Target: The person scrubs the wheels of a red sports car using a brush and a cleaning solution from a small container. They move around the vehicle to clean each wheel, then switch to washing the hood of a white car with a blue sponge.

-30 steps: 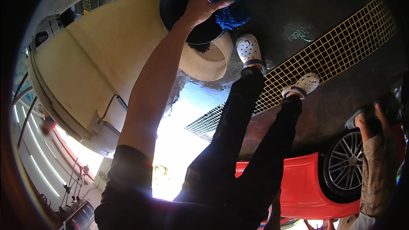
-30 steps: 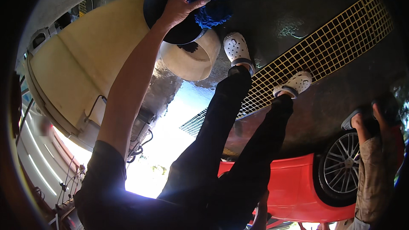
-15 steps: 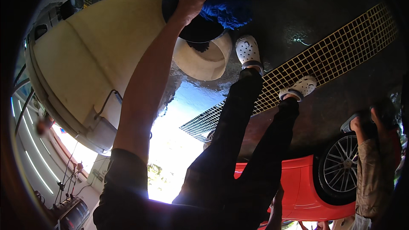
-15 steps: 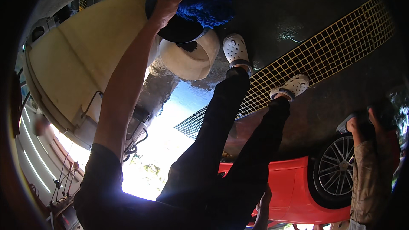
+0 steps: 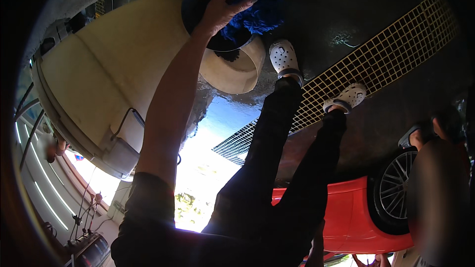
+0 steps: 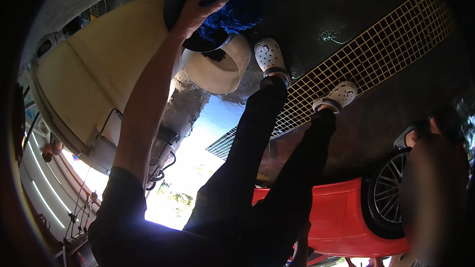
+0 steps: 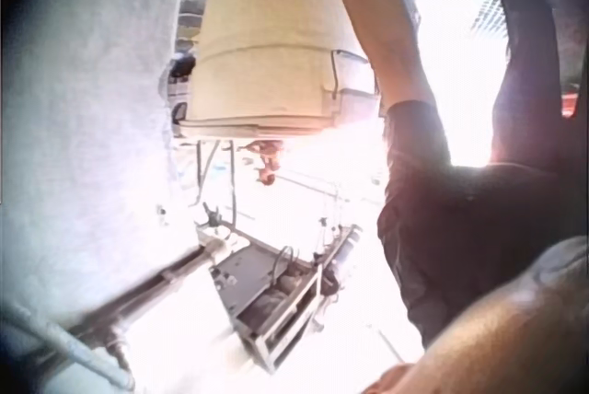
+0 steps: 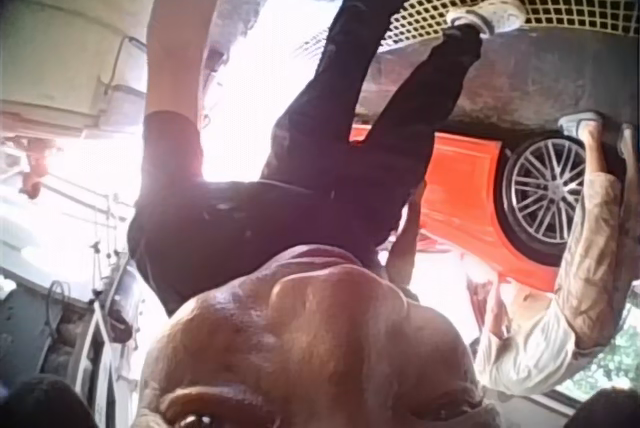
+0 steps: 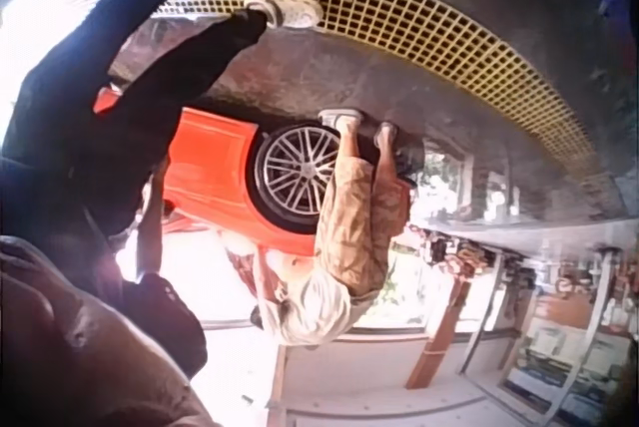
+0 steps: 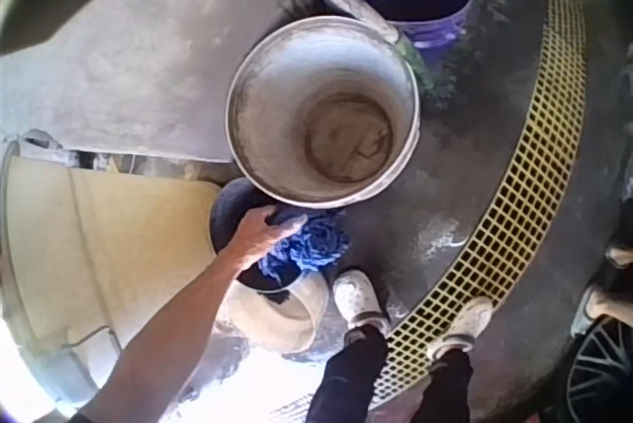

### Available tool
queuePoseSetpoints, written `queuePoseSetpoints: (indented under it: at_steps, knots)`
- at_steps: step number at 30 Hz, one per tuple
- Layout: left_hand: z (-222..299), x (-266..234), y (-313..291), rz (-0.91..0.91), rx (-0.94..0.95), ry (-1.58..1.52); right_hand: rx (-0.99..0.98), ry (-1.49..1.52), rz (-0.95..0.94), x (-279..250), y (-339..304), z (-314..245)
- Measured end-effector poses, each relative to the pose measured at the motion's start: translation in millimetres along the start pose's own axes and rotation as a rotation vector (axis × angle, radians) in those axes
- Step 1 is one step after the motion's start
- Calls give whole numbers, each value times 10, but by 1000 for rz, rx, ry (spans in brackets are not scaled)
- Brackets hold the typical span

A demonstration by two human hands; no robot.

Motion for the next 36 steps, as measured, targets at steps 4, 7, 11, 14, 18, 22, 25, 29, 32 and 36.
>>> queuePoseSetpoints:
  at_steps: [4, 7, 11, 14, 18, 22, 25, 29, 32, 36]
  knots:
    - [-25, -134, 152, 154, 83, 311, -78, -189, -15, -205, 105, 564]
    - [150, -116, 172, 258, 135, 526, -68, -19, 37, -72, 129, 552]
    - [240, -11, -150, 533, 409, 675, 16, 71, 63, 21, -82, 87]
    - [114, 293, -500, 358, 422, 517, 62, 111, 91, -15, -286, -116]
    - [146, 613, -506, 115, 222, 494, 91, 141, 115, 45, -437, -204]
    - [121, 654, -445, 33, 50, 501, 100, 176, 141, 91, -532, -284]
    - [197, 553, -598, 130, -29, 180, 82, 206, 172, 103, -575, -342]
    - [379, 297, -1408, 545, 391, 498, 26, 222, 197, -84, -608, -347]
    - [646, 93, -2012, 632, 213, 288, -51, 262, 205, -164, -464, -279]
    - [1031, -234, -2938, 555, 3, -375, -193, 195, 101, -532, -468, -1063]
Point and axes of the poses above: each hand's wrist, its own y-axis towards the middle knuckle, its own x-axis out of the palm, z = x × y, the point moved 4 cm from there along y, towards the middle knuckle, and after that the axes turned 2 degrees about -x, right-handed, at the moved point
